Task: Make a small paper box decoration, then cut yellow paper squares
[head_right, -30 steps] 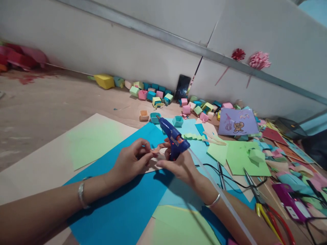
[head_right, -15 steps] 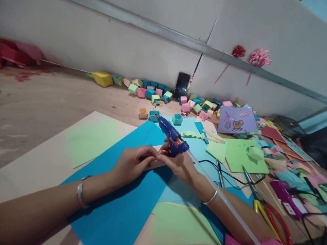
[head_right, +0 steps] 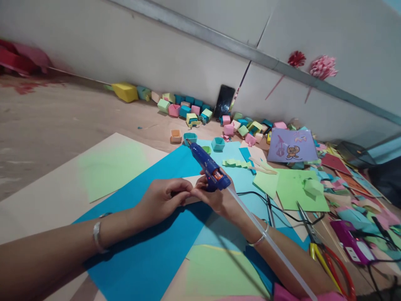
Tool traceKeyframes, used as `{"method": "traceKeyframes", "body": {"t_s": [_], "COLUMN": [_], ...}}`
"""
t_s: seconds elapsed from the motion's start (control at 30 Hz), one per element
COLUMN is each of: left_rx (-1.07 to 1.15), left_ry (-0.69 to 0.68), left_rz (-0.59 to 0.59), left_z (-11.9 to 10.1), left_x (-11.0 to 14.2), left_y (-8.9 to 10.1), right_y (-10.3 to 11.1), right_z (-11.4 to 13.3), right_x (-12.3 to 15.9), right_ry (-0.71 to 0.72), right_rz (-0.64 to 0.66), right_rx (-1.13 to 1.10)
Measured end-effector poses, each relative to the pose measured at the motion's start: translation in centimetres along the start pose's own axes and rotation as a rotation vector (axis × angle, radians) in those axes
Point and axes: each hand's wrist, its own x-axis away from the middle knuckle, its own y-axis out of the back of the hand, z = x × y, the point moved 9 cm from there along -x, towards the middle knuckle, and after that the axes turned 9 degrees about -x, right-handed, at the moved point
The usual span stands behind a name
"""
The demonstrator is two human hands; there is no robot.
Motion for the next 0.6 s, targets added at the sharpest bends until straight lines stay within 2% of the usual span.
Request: {"method": "traceKeyframes", "body": {"t_s": [0.13, 0.27, 0.43, 0.6], "left_rx": [0.007, 0.045, -0.035, -0.125], "left_ry": [0.008, 0.064, 0.152, 0.077], "left_rz": [0.001, 0.019, 0.024, -0.068], "left_z": [0.1, 0.4, 1.1, 0.5], "left_x": [0.0, 0.0, -0.1, -0.1], "left_y": [0.0, -0.2, -0.2, 0.5], "right_y": [0.0, 0.3, 1.4, 1.2], "right_z": [-0.1, 0.4, 2.6, 2.6], "right_x": [0.0, 0.2, 0.4, 0.6], "right_ry": [-0.039, -0.045, 0.113, 0.137], "right_rz": [-0.046, -0.013, 0.013, -0.005], "right_rx": [-0.049, 0.034, 0.162, 0.173]}}
